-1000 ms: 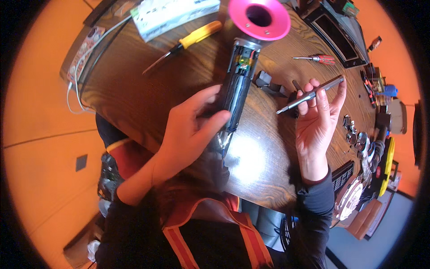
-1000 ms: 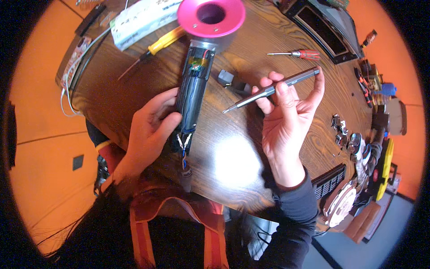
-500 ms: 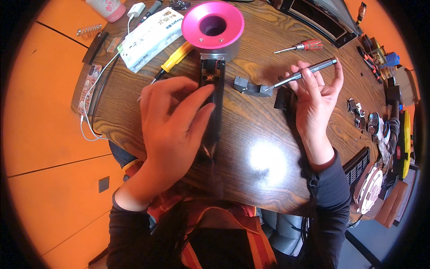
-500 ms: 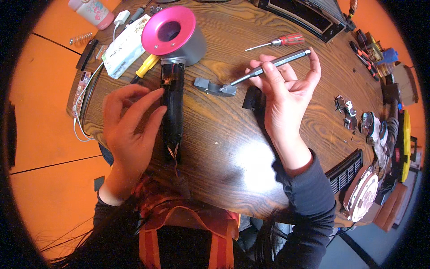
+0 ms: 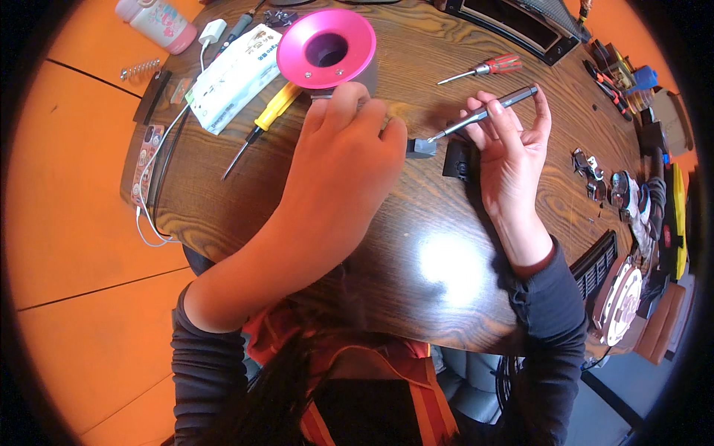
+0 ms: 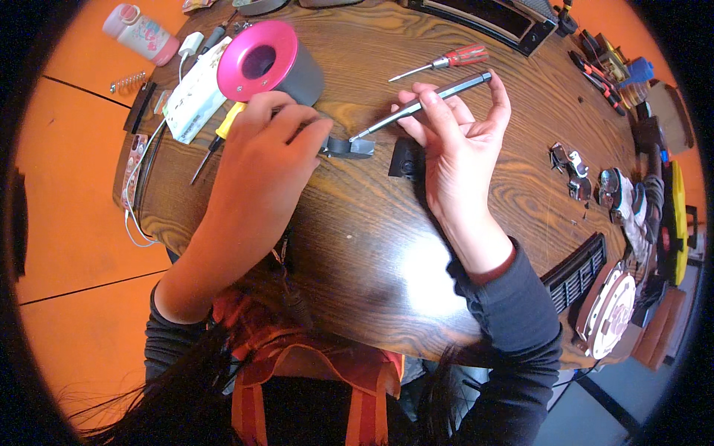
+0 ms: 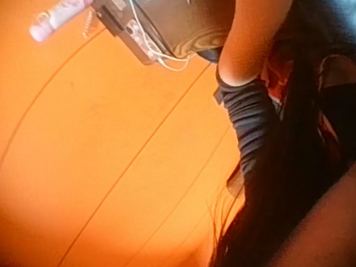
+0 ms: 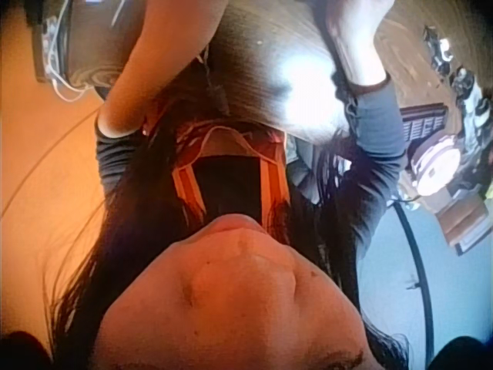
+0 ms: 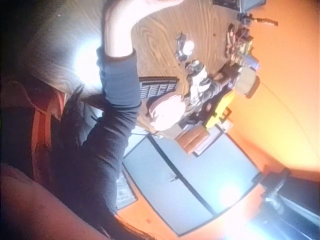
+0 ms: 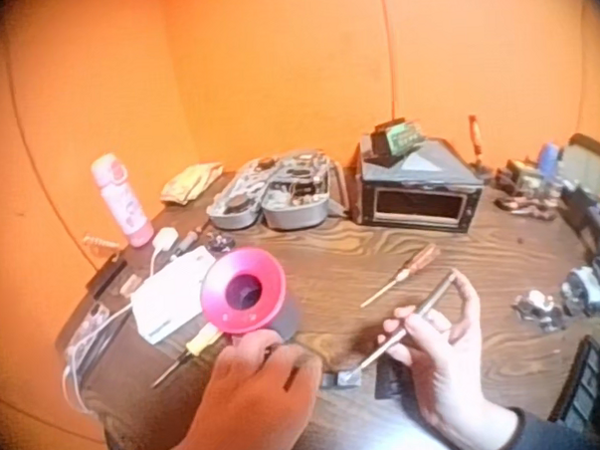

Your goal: The person uses a screwdriver to remove screws from a disassembled hair dryer, then uses tweezers to adjust internal components. They repeatedly insert and remove screws while manipulating the device's internal parts on a cluttered workbench.

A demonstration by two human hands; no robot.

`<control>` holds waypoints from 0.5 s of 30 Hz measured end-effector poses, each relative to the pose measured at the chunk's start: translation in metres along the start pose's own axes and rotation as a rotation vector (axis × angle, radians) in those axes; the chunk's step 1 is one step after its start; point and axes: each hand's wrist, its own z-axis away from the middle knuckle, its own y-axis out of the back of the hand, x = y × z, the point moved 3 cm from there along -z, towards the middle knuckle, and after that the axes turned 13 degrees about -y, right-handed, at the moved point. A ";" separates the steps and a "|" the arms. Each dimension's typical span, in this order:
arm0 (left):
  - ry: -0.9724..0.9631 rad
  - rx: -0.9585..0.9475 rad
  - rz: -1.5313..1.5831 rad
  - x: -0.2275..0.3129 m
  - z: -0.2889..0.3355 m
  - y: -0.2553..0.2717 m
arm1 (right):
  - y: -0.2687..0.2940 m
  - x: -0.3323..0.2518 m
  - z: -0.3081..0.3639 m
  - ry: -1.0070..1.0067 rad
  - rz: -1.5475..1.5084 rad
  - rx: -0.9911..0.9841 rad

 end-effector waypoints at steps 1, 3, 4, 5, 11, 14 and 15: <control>-0.027 -0.066 0.009 -0.002 -0.002 -0.004 | 0.000 0.000 0.000 -0.002 -0.004 0.003; -0.079 -0.165 0.063 -0.006 -0.007 -0.010 | 0.001 0.000 -0.001 -0.006 -0.010 0.008; -0.104 -0.198 0.108 -0.009 -0.009 -0.013 | 0.001 0.000 -0.001 -0.006 -0.015 0.012; -0.131 -0.231 0.153 -0.011 -0.011 -0.016 | 0.001 0.000 -0.001 -0.005 -0.020 0.017; -0.080 -0.259 0.609 -0.027 -0.021 -0.018 | 0.001 0.000 -0.001 -0.007 -0.040 0.024; 0.056 -0.476 0.935 -0.032 -0.031 -0.031 | 0.001 -0.001 -0.001 -0.007 -0.045 0.022; 0.030 -0.464 0.901 -0.033 -0.033 -0.032 | 0.001 -0.001 -0.001 -0.008 -0.043 0.021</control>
